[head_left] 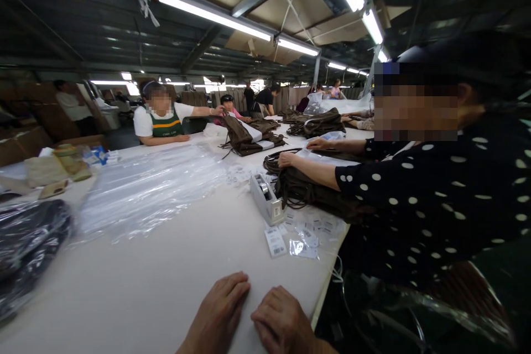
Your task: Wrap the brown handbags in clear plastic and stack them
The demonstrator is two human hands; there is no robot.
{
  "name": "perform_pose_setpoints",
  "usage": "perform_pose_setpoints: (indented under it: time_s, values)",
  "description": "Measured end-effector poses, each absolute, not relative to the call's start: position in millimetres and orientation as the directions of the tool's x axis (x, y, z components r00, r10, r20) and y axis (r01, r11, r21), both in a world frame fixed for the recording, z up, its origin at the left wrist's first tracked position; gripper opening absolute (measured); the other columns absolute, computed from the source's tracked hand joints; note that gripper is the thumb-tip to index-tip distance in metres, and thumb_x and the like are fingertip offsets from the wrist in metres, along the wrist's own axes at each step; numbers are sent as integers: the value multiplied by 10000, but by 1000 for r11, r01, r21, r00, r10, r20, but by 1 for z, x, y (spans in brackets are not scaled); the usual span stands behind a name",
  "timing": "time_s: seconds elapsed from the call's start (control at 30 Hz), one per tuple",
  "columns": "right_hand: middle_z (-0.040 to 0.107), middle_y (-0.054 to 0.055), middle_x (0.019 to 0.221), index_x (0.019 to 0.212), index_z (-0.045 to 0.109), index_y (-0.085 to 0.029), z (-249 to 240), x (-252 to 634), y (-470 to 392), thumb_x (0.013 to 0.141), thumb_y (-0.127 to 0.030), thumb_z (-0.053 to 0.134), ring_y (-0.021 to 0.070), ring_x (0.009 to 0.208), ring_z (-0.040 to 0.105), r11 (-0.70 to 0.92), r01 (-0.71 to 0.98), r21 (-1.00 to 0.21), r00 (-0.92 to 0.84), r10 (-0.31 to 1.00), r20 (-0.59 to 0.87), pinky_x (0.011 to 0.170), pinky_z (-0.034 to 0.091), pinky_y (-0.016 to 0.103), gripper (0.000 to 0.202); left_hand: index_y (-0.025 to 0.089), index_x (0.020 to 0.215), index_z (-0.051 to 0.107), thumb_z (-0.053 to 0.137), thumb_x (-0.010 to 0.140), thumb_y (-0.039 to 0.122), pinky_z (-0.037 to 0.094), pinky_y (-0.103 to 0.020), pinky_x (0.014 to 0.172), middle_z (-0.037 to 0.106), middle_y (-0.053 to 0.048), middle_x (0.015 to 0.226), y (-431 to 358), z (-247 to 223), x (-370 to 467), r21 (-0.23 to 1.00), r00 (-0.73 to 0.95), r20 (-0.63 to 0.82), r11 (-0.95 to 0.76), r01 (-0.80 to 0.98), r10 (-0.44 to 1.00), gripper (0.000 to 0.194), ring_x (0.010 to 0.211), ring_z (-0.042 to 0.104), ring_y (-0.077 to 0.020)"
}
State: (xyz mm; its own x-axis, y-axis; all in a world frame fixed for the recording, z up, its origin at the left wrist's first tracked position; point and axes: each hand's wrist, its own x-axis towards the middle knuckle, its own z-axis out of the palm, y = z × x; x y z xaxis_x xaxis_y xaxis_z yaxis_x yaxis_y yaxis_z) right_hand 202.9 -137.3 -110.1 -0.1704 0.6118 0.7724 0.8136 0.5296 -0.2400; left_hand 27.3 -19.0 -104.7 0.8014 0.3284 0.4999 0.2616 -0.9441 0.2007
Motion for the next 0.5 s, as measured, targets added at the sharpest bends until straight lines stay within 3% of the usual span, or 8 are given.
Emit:
perform_pose_setpoints:
  time_s: [0.5]
  values:
    - [617,29,724,911,582,-198,-104,203,-146,883,-107,486,175,689,557,509,809,-295,-179,690,702,643,386,317,136,215,1059,592,501,905,96,551,-341,969,697,-64,1140,-33,-90,30,315,777,478,-906,284,410,214,1079,650,-185]
